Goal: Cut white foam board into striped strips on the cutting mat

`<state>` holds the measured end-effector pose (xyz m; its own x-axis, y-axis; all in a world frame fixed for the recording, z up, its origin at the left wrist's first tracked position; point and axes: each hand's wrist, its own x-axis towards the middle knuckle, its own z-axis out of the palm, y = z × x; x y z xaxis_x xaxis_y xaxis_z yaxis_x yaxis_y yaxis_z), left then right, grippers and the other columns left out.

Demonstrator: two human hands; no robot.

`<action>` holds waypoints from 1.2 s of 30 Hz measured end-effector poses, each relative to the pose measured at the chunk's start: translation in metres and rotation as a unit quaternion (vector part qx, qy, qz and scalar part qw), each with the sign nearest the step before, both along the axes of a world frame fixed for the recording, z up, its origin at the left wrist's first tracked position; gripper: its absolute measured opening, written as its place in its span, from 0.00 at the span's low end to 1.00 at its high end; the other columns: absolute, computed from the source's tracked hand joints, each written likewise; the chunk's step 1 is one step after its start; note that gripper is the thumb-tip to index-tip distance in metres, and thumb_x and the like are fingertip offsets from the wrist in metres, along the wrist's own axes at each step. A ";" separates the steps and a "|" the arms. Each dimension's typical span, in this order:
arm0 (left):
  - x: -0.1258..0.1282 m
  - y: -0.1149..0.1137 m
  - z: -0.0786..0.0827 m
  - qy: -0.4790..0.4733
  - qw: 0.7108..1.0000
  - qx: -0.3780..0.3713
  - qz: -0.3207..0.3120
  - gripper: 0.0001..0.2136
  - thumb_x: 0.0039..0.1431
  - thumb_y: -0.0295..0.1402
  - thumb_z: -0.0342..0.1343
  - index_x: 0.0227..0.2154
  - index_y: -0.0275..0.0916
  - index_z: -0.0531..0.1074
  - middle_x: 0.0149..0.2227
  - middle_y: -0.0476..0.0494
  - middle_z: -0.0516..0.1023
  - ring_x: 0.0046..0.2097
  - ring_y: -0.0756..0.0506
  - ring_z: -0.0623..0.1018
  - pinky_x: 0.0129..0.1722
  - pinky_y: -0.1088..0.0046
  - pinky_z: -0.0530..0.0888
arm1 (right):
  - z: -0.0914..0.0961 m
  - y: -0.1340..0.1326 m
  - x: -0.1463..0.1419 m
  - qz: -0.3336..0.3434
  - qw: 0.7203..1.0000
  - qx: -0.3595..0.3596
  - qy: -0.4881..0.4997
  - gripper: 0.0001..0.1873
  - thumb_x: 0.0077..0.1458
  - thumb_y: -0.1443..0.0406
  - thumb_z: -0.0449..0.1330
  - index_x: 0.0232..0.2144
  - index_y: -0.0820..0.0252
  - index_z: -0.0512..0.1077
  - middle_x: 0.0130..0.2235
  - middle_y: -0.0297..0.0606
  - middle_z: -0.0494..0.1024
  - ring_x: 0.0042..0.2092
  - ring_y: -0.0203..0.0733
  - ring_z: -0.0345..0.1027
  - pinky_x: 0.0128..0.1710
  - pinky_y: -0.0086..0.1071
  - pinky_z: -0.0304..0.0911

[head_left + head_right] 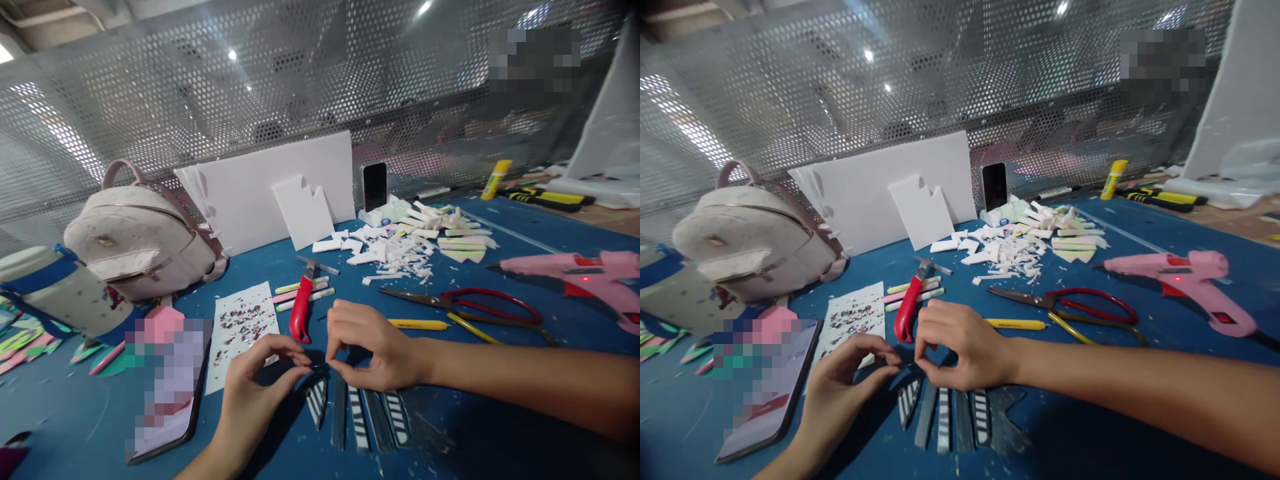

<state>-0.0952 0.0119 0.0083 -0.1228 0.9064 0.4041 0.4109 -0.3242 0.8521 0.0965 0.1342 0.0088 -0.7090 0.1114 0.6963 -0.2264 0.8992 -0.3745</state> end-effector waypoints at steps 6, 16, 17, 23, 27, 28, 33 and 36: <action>0.000 -0.001 -0.001 0.002 1.000 0.001 -0.002 0.06 0.54 0.26 0.66 0.34 0.41 0.76 0.30 0.52 0.81 0.33 0.51 0.80 0.37 0.79 0.75 | 0.002 0.000 0.000 0.014 1.000 0.005 0.015 0.04 0.55 0.71 0.57 0.31 0.59 0.66 0.29 0.33 0.67 0.32 0.36 0.59 0.34 0.33 0.54; 0.001 -0.001 0.002 0.018 1.000 0.006 -0.001 0.06 0.54 0.27 0.66 0.33 0.42 0.76 0.30 0.53 0.81 0.33 0.51 0.80 0.36 0.79 0.75 | 0.002 0.000 -0.001 0.013 1.000 0.007 0.010 0.03 0.55 0.71 0.57 0.30 0.60 0.66 0.29 0.32 0.67 0.32 0.36 0.58 0.34 0.33 0.54; 0.002 -0.001 0.002 0.021 1.000 0.008 0.000 0.05 0.54 0.27 0.66 0.33 0.42 0.77 0.30 0.52 0.81 0.33 0.51 0.80 0.36 0.79 0.75 | 0.002 0.000 -0.001 0.012 1.000 0.009 0.008 0.03 0.55 0.71 0.57 0.30 0.60 0.66 0.29 0.32 0.67 0.32 0.36 0.58 0.34 0.33 0.54; 0.001 -0.005 0.000 0.052 0.998 0.022 -0.017 0.04 0.57 0.27 0.64 0.34 0.40 0.76 0.31 0.49 0.81 0.33 0.49 0.80 0.36 0.75 0.77 | 0.002 0.000 -0.002 0.010 1.000 0.027 0.004 0.04 0.56 0.70 0.56 0.30 0.59 0.66 0.29 0.32 0.67 0.32 0.36 0.58 0.34 0.33 0.54; 0.001 -0.007 0.000 0.096 0.993 0.059 -0.031 0.06 0.58 0.25 0.63 0.36 0.41 0.75 0.32 0.49 0.81 0.34 0.49 0.80 0.36 0.75 0.76 | 0.002 -0.001 -0.001 0.009 0.999 0.048 0.006 0.04 0.57 0.70 0.55 0.30 0.58 0.66 0.28 0.32 0.66 0.32 0.37 0.58 0.33 0.33 0.54; 0.001 -0.007 0.001 0.107 0.991 0.069 -0.034 0.07 0.58 0.24 0.63 0.36 0.41 0.75 0.32 0.49 0.81 0.34 0.49 0.80 0.36 0.76 0.76 | 0.002 -0.001 -0.001 0.010 0.999 0.051 0.005 0.04 0.57 0.70 0.55 0.30 0.58 0.66 0.28 0.33 0.66 0.32 0.37 0.58 0.33 0.33 0.54; 0.004 -0.007 0.003 0.132 0.987 0.080 -0.039 0.08 0.58 0.23 0.63 0.38 0.42 0.74 0.32 0.51 0.81 0.34 0.50 0.80 0.37 0.77 0.76 | 0.000 -0.001 -0.002 0.008 0.998 0.063 0.006 0.05 0.58 0.69 0.56 0.30 0.58 0.67 0.28 0.33 0.66 0.32 0.37 0.58 0.33 0.32 0.55; 0.006 -0.006 0.003 0.138 0.986 0.089 -0.032 0.09 0.57 0.24 0.64 0.38 0.42 0.74 0.32 0.51 0.81 0.33 0.51 0.81 0.36 0.78 0.76 | -0.002 -0.001 -0.003 0.004 0.997 0.073 0.008 0.04 0.58 0.69 0.56 0.30 0.59 0.67 0.28 0.33 0.67 0.32 0.38 0.58 0.33 0.32 0.55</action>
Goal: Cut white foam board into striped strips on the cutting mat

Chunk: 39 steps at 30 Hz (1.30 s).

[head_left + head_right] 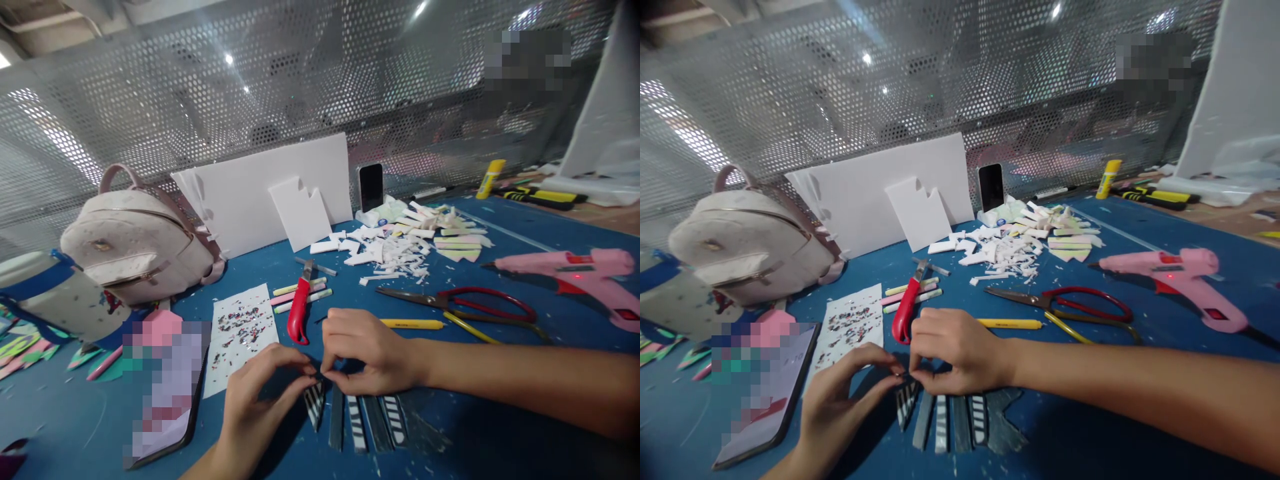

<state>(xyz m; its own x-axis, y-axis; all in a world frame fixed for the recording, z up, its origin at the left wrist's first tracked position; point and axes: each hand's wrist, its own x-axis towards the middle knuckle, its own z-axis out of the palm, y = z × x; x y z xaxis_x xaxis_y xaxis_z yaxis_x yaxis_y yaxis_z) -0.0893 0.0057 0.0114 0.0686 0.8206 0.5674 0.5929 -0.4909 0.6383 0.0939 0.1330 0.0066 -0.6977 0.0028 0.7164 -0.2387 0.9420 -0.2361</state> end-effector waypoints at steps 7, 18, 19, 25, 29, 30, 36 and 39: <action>0.002 0.001 -0.001 -0.015 1.000 0.004 0.023 0.07 0.55 0.28 0.66 0.35 0.41 0.75 0.29 0.53 0.81 0.29 0.52 0.80 0.33 0.82 0.75 | -0.001 0.000 0.000 -0.005 1.000 0.021 -0.018 0.04 0.59 0.69 0.56 0.30 0.59 0.68 0.28 0.34 0.69 0.33 0.38 0.58 0.34 0.33 0.55; 0.004 0.008 -0.009 -0.134 0.985 -0.108 0.023 0.03 0.57 0.28 0.64 0.34 0.39 0.75 0.27 0.50 0.82 0.29 0.50 0.81 0.32 0.80 0.77 | -0.004 0.002 -0.002 -0.029 0.999 0.017 -0.039 0.01 0.60 0.68 0.57 0.36 0.58 0.68 0.33 0.34 0.72 0.34 0.38 0.61 0.35 0.33 0.57; 0.004 0.009 -0.009 -0.141 0.983 -0.112 0.020 0.03 0.57 0.28 0.63 0.35 0.39 0.75 0.28 0.49 0.82 0.29 0.50 0.81 0.32 0.79 0.77 | -0.004 0.002 -0.002 -0.033 0.998 0.017 -0.042 0.01 0.60 0.68 0.57 0.36 0.58 0.68 0.33 0.35 0.72 0.34 0.38 0.61 0.36 0.33 0.57; 0.003 0.008 -0.010 -0.154 0.979 -0.132 0.006 0.05 0.60 0.27 0.60 0.38 0.41 0.75 0.33 0.49 0.83 0.34 0.50 0.83 0.38 0.79 0.79 | -0.003 0.003 -0.001 -0.042 0.999 -0.014 -0.028 0.03 0.60 0.68 0.56 0.36 0.59 0.69 0.32 0.34 0.70 0.34 0.38 0.60 0.35 0.33 0.57; 0.003 0.009 -0.010 -0.153 0.979 -0.131 0.009 0.06 0.60 0.27 0.60 0.40 0.40 0.74 0.34 0.48 0.83 0.35 0.49 0.83 0.38 0.77 0.80 | -0.001 0.003 -0.001 -0.041 0.998 -0.020 -0.040 0.03 0.60 0.69 0.56 0.36 0.59 0.69 0.31 0.34 0.70 0.34 0.38 0.61 0.36 0.33 0.57; 0.003 0.009 -0.010 -0.151 0.980 -0.131 0.010 0.06 0.60 0.27 0.60 0.40 0.40 0.74 0.34 0.47 0.83 0.35 0.49 0.83 0.38 0.76 0.79 | -0.001 0.003 -0.001 -0.040 0.998 -0.019 -0.044 0.03 0.60 0.69 0.56 0.36 0.59 0.69 0.31 0.34 0.70 0.35 0.38 0.61 0.37 0.33 0.57; 0.004 0.007 -0.009 -0.118 0.985 -0.125 0.015 0.07 0.59 0.26 0.60 0.40 0.41 0.73 0.31 0.51 0.83 0.33 0.51 0.82 0.37 0.79 0.77 | 0.000 0.002 0.000 -0.045 0.998 -0.033 -0.041 0.02 0.59 0.69 0.57 0.35 0.59 0.70 0.32 0.35 0.71 0.35 0.39 0.61 0.36 0.33 0.57; 0.004 0.005 -0.007 -0.064 0.994 -0.091 0.020 0.06 0.61 0.25 0.59 0.38 0.42 0.75 0.33 0.51 0.82 0.35 0.51 0.81 0.37 0.79 0.77 | 0.001 0.003 0.000 -0.069 0.994 -0.074 -0.033 0.02 0.58 0.70 0.56 0.33 0.59 0.68 0.32 0.34 0.71 0.35 0.39 0.61 0.38 0.33 0.57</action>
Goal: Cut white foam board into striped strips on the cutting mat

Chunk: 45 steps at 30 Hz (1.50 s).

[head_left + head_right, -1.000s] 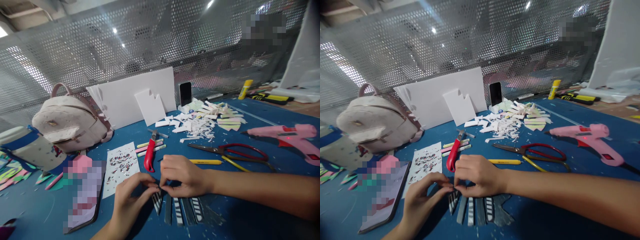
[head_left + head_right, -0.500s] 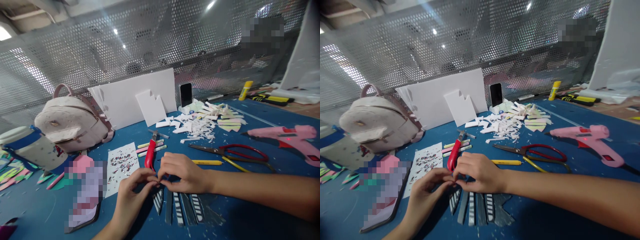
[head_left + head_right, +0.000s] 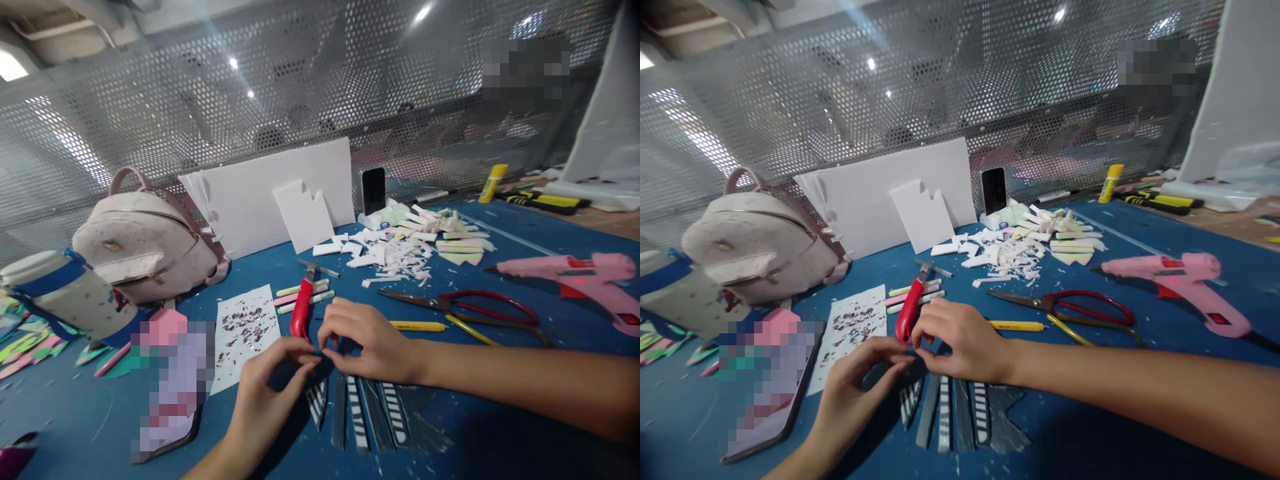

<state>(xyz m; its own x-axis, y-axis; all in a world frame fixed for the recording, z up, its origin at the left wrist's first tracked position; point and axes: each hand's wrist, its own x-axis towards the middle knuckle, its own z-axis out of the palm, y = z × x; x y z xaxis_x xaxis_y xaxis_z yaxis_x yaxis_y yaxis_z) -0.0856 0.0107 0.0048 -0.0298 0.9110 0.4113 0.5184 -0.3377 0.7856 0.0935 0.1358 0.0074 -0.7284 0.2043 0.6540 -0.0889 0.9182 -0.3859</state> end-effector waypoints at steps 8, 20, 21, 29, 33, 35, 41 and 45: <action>-0.004 -0.008 0.008 0.125 0.973 0.095 -0.167 0.15 0.62 0.17 0.52 0.44 0.45 0.73 0.38 0.47 0.83 0.39 0.47 0.80 0.40 0.69 0.75 | -0.003 0.003 -0.001 -0.116 0.992 -0.035 -0.034 0.02 0.57 0.69 0.56 0.33 0.58 0.66 0.31 0.32 0.67 0.34 0.39 0.59 0.37 0.34 0.52; -0.003 -0.010 0.013 0.254 0.900 0.248 -0.252 0.12 0.72 0.27 0.44 0.44 0.36 0.73 0.39 0.43 0.84 0.38 0.47 0.81 0.34 0.70 0.74 | 0.001 0.003 -0.001 -0.146 0.986 -0.067 -0.045 0.03 0.57 0.70 0.56 0.34 0.58 0.66 0.32 0.32 0.68 0.35 0.38 0.61 0.36 0.32 0.53; -0.001 -0.010 0.016 0.262 0.893 0.265 -0.252 0.12 0.71 0.27 0.45 0.41 0.34 0.74 0.38 0.43 0.84 0.37 0.48 0.81 0.33 0.71 0.74 | 0.001 0.003 -0.001 -0.152 0.985 -0.069 -0.047 0.03 0.57 0.70 0.56 0.34 0.58 0.66 0.33 0.32 0.68 0.35 0.38 0.61 0.36 0.32 0.53; 0.007 -0.013 0.029 0.297 0.880 0.250 -0.275 0.07 0.69 0.28 0.51 0.40 0.35 0.74 0.37 0.48 0.85 0.35 0.51 0.83 0.33 0.75 0.76 | 0.002 0.003 -0.001 -0.167 0.982 -0.075 -0.048 0.04 0.57 0.71 0.55 0.33 0.57 0.65 0.32 0.32 0.68 0.35 0.39 0.61 0.35 0.33 0.53; 0.004 -0.015 0.021 0.275 0.890 0.233 -0.279 0.08 0.70 0.29 0.50 0.42 0.35 0.74 0.36 0.47 0.85 0.35 0.50 0.83 0.33 0.74 0.76 | -0.001 0.003 -0.001 -0.162 0.983 -0.073 -0.051 0.03 0.58 0.70 0.55 0.33 0.57 0.65 0.33 0.32 0.68 0.35 0.39 0.61 0.35 0.33 0.53; 0.001 -0.015 0.014 0.269 0.887 0.243 -0.286 0.09 0.71 0.28 0.48 0.44 0.37 0.73 0.40 0.47 0.85 0.38 0.49 0.83 0.34 0.72 0.75 | -0.002 0.004 -0.002 -0.164 0.982 -0.073 -0.055 0.03 0.58 0.70 0.55 0.34 0.57 0.65 0.33 0.33 0.69 0.35 0.39 0.61 0.36 0.33 0.54; -0.003 -0.009 0.001 0.205 0.949 0.174 -0.167 0.08 0.66 0.22 0.51 0.43 0.38 0.73 0.36 0.45 0.83 0.36 0.47 0.80 0.36 0.70 0.74 | -0.001 0.004 0.001 -0.076 0.991 -0.109 0.017 0.04 0.63 0.69 0.53 0.38 0.59 0.68 0.37 0.36 0.70 0.39 0.38 0.63 0.39 0.32 0.59; -0.004 -0.004 0.002 0.103 0.991 0.077 -0.027 0.07 0.62 0.22 0.56 0.35 0.41 0.75 0.33 0.49 0.80 0.35 0.50 0.79 0.36 0.76 0.73 | -0.001 0.003 0.004 0.046 0.997 -0.055 0.025 0.06 0.66 0.67 0.54 0.41 0.60 0.70 0.40 0.39 0.75 0.43 0.40 0.66 0.45 0.35 0.61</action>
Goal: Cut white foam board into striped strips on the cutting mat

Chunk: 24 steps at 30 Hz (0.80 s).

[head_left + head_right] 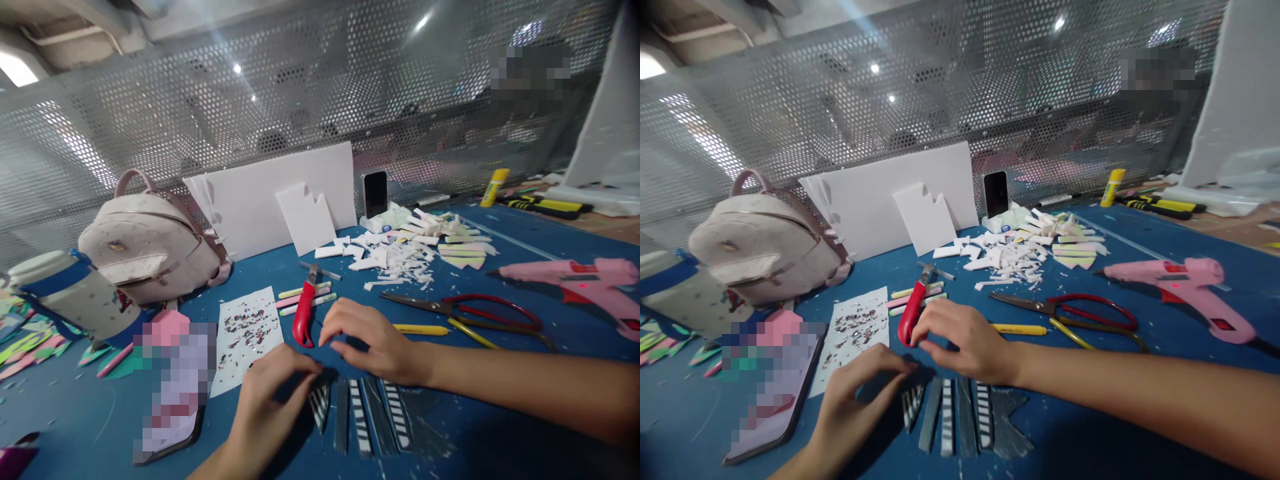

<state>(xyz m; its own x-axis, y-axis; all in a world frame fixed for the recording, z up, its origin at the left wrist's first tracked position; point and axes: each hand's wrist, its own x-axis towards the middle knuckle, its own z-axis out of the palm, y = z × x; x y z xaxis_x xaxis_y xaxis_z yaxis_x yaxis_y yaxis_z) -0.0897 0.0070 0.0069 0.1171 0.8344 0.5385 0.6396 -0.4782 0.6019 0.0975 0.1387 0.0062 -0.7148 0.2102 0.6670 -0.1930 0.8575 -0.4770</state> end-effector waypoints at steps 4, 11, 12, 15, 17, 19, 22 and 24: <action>0.000 0.000 -0.001 -0.028 0.999 -0.026 0.018 0.07 0.62 0.24 0.57 0.34 0.42 0.76 0.32 0.51 0.80 0.35 0.51 0.79 0.37 0.77 0.73 | -0.003 0.001 -0.002 0.041 0.997 0.046 -0.047 0.08 0.65 0.62 0.58 0.42 0.62 0.72 0.41 0.40 0.77 0.43 0.41 0.67 0.45 0.35 0.62; -0.016 0.007 0.002 0.069 0.997 -0.008 0.026 0.04 0.64 0.29 0.56 0.40 0.44 0.74 0.35 0.49 0.80 0.36 0.49 0.78 0.38 0.74 0.72 | -0.003 0.002 -0.002 0.040 0.999 0.008 -0.031 0.06 0.65 0.66 0.58 0.36 0.62 0.74 0.35 0.38 0.77 0.38 0.38 0.68 0.41 0.31 0.64; -0.024 0.010 0.007 0.119 0.992 -0.001 0.030 0.05 0.64 0.30 0.56 0.42 0.44 0.74 0.36 0.48 0.81 0.37 0.47 0.78 0.38 0.73 0.71 | -0.002 0.001 -0.002 0.036 0.999 0.003 -0.028 0.07 0.65 0.67 0.58 0.35 0.62 0.74 0.34 0.38 0.78 0.38 0.38 0.69 0.41 0.31 0.64; -0.055 0.019 0.028 0.253 0.957 -0.074 0.121 0.07 0.64 0.34 0.54 0.42 0.43 0.73 0.43 0.45 0.80 0.42 0.42 0.78 0.41 0.68 0.69 | 0.000 0.000 -0.003 0.021 0.999 -0.015 -0.031 0.06 0.64 0.67 0.59 0.34 0.61 0.74 0.34 0.39 0.78 0.38 0.39 0.70 0.41 0.32 0.64; -0.075 0.022 0.041 0.313 0.906 -0.207 0.197 0.06 0.63 0.34 0.52 0.37 0.43 0.74 0.41 0.46 0.79 0.36 0.43 0.77 0.34 0.71 0.67 | 0.001 0.000 -0.004 0.017 0.999 -0.020 -0.034 0.06 0.63 0.67 0.60 0.33 0.61 0.74 0.34 0.39 0.79 0.38 0.40 0.70 0.41 0.33 0.65; -0.090 0.024 0.047 0.319 0.890 -0.260 0.195 0.06 0.59 0.36 0.55 0.31 0.43 0.75 0.33 0.48 0.80 0.32 0.43 0.77 0.30 0.73 0.65 | 0.001 0.000 -0.004 0.018 0.999 -0.016 -0.034 0.05 0.63 0.67 0.60 0.34 0.61 0.74 0.35 0.39 0.79 0.38 0.39 0.70 0.41 0.33 0.65; -0.101 0.025 0.047 0.290 0.882 -0.344 0.138 0.06 0.54 0.37 0.57 0.28 0.44 0.77 0.31 0.49 0.81 0.33 0.44 0.78 0.29 0.75 0.64 | -0.001 0.001 -0.004 0.020 0.999 -0.006 -0.040 0.04 0.63 0.67 0.61 0.34 0.60 0.74 0.35 0.38 0.79 0.39 0.39 0.70 0.42 0.34 0.65; -0.101 0.025 0.045 0.273 0.879 -0.373 0.119 0.06 0.54 0.37 0.56 0.28 0.45 0.78 0.33 0.49 0.82 0.36 0.43 0.78 0.31 0.75 0.65 | -0.002 0.001 -0.004 0.019 0.999 -0.001 -0.043 0.03 0.62 0.67 0.61 0.35 0.60 0.74 0.35 0.37 0.79 0.39 0.39 0.70 0.42 0.34 0.65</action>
<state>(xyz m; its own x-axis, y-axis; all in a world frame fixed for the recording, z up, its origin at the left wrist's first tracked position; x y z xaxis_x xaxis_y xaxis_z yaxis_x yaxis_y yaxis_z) -0.1903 0.0323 0.0517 -0.0374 0.9672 -0.2513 0.9588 0.1056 0.2637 0.0932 0.1395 0.0041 -0.7770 0.1827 0.6024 -0.1836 0.8496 -0.4944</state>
